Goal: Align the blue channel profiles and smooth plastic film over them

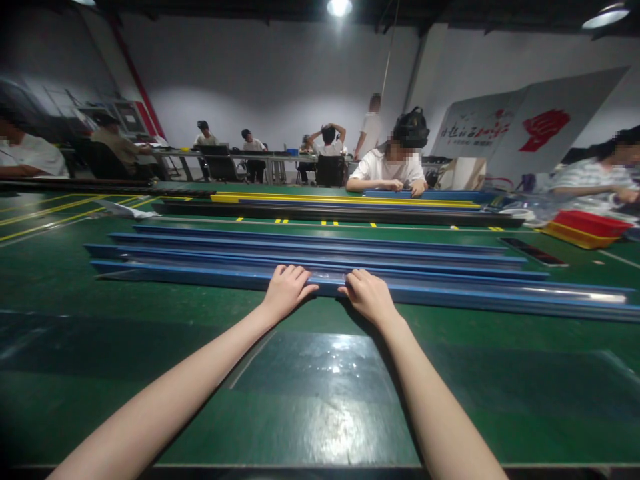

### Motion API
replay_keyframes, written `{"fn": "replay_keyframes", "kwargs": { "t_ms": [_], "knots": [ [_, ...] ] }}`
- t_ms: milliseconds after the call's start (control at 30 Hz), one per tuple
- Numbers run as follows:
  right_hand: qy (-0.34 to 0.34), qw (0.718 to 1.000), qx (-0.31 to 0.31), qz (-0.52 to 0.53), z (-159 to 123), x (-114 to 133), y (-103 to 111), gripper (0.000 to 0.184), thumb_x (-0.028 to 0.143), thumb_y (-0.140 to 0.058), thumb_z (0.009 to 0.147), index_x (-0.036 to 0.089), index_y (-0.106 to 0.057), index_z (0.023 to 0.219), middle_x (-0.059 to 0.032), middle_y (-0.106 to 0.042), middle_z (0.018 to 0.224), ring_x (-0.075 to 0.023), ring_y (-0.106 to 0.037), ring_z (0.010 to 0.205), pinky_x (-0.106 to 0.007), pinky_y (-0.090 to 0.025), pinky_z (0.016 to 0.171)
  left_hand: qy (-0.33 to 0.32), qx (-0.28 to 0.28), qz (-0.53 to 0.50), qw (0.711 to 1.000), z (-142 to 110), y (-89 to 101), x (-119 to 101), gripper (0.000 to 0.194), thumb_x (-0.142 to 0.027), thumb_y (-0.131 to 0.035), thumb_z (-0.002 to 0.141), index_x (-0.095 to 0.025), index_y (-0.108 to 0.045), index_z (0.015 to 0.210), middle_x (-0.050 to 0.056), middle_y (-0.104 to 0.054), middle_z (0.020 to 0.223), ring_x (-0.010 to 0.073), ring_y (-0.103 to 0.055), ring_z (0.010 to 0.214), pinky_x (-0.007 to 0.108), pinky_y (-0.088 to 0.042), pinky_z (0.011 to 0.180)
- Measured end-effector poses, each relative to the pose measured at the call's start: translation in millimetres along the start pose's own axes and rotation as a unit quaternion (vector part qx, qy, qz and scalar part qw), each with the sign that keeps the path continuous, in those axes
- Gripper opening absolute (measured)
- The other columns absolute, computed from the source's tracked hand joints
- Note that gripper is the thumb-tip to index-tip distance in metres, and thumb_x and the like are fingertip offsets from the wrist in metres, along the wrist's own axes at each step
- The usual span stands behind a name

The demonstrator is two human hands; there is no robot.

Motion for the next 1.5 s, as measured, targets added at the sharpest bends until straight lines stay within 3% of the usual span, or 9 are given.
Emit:
{"fn": "replay_keyframes", "kwargs": {
  "t_ms": [300,633,1267,1500],
  "knots": [
    [-0.002,1.0,0.015,-0.001,3.8,1.1,1.5,0.024,0.033,-0.041,0.087,0.018,-0.055,0.075,-0.004,-0.059,0.078,-0.0155,-0.051,0.075,-0.025,-0.028,0.059,-0.006,-0.009,0.008,1.0,-0.2,-0.5,-0.3,0.035,-0.048,-0.042,0.085,-0.016,-0.057,0.081,0.005,-0.062,0.081,0.0199,-0.051,0.078,0.034,-0.029,0.072],
    [-0.034,0.999,0.01,0.024,-0.6,-2.1,-2.2,0.028,0.04,-0.04,0.087,0.019,-0.057,0.08,-0.0051,-0.06,0.081,-0.0169,-0.052,0.079,-0.024,-0.031,0.062,-0.017,-0.011,-0.018,1.0,-0.2,-1.0,0.1,0.032,-0.046,-0.043,0.086,-0.017,-0.056,0.079,0.004,-0.064,0.081,0.0184,-0.052,0.078,0.033,-0.029,0.071],
    [-0.029,0.995,0.081,0.048,3.7,6.3,-11.3,0.027,0.02,-0.037,0.084,0.019,-0.056,0.104,-0.0064,-0.063,0.098,-0.0166,-0.056,0.085,-0.025,-0.033,0.071,-0.006,0.007,-0.026,1.0,-0.6,-4.7,1.9,0.035,-0.047,-0.04,0.087,-0.017,-0.057,0.08,0.004,-0.065,0.079,0.0177,-0.053,0.074,0.032,-0.029,0.067],
    [-0.019,0.996,0.072,0.051,4.1,8.9,-9.4,0.029,0.033,-0.039,0.087,0.018,-0.057,0.103,-0.008,-0.063,0.097,-0.0174,-0.056,0.087,-0.025,-0.034,0.072,-0.003,0.018,-0.023,1.0,-0.3,-4.6,1.5,0.034,-0.046,-0.041,0.087,-0.017,-0.057,0.079,0.005,-0.065,0.078,0.0175,-0.053,0.073,0.032,-0.029,0.066]
  ]
}}
Point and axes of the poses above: each hand's wrist, its own z-axis towards the middle knuckle, its own y-axis out of the back of the hand, x = y × z, the point moved 7 cm from there along z, towards the middle knuckle
